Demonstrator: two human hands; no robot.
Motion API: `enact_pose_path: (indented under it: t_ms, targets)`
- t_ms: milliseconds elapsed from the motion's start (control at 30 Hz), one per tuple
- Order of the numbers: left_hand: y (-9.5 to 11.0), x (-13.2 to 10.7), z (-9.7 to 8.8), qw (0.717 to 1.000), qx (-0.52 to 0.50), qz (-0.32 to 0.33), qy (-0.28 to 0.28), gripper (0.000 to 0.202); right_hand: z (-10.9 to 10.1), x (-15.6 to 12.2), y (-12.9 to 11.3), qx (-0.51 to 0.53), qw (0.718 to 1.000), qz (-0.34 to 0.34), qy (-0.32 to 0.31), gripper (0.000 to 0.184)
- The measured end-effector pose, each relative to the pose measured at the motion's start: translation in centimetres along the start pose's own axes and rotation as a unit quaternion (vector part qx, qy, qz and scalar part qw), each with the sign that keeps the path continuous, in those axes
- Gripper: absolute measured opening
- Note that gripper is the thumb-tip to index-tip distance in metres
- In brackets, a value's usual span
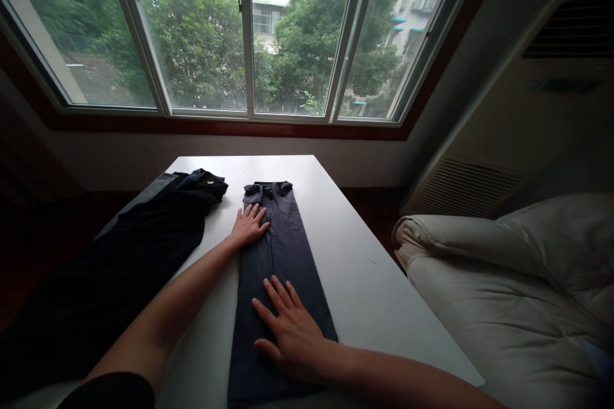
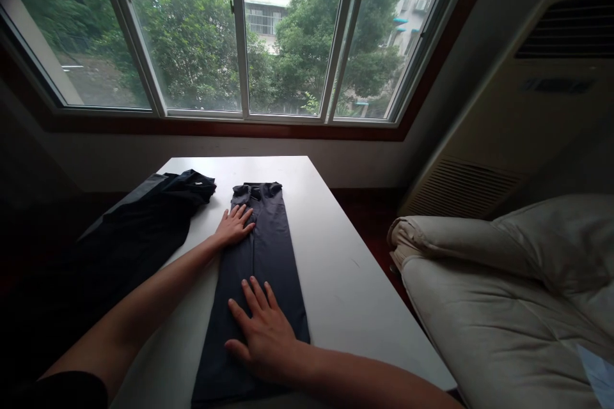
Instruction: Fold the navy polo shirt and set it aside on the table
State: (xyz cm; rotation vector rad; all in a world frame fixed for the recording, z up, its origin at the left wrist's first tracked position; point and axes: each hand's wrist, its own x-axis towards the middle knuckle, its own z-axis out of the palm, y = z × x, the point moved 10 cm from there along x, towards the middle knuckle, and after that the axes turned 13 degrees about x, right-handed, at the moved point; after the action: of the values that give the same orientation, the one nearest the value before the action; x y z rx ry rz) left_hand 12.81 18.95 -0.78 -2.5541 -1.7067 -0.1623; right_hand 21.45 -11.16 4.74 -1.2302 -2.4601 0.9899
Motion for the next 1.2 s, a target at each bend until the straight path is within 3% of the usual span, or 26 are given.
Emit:
enact_pose_path:
  t_ms: [200,300,433,500,600,767,967,1200]
  targets:
    - [-1.7,-4.4,-0.6,1.0,0.013,0.007,0.008,0.072,2.1,-1.5,-4.9,0.053,0.998,-0.04,-0.023,0.075]
    - [-2.4,-6.1,-0.6,1.0,0.02,0.006,0.006,0.071,1.9,-1.8,-6.2,0.053,0.996,-0.073,-0.024,0.071]
    - [-3.1,-6.3,-0.4,1.0,0.019,-0.001,-0.001,0.068,1.7,-1.2,-7.3,-0.006,0.977,-0.198,-0.08,0.065]
    - [-3.8,-5.2,-0.7,1.0,0.022,-0.007,0.014,0.061,2.0,-1.0,-7.5,-0.037,0.957,-0.261,-0.121,0.066]
    - [-5.9,-2.5,-1.1,0.998,0.028,-0.044,0.035,0.057,1.8,-0.6,-7.4,-0.064,0.947,-0.293,-0.116,0.071]
    - [-9.5,2.6,0.6,0.992,0.026,-0.116,-0.033,0.067,2.2,-0.9,-7.7,-0.086,0.943,-0.307,-0.096,0.073]
    - [-10.4,6.7,2.3,0.989,0.02,-0.126,-0.068,0.073,2.4,-0.8,-7.1,-0.128,0.937,-0.314,-0.085,0.07]
    - [-10.5,8.8,1.8,0.987,-0.015,-0.151,-0.058,0.074,2.1,-0.2,-6.5,-0.141,0.932,-0.325,-0.074,0.059]
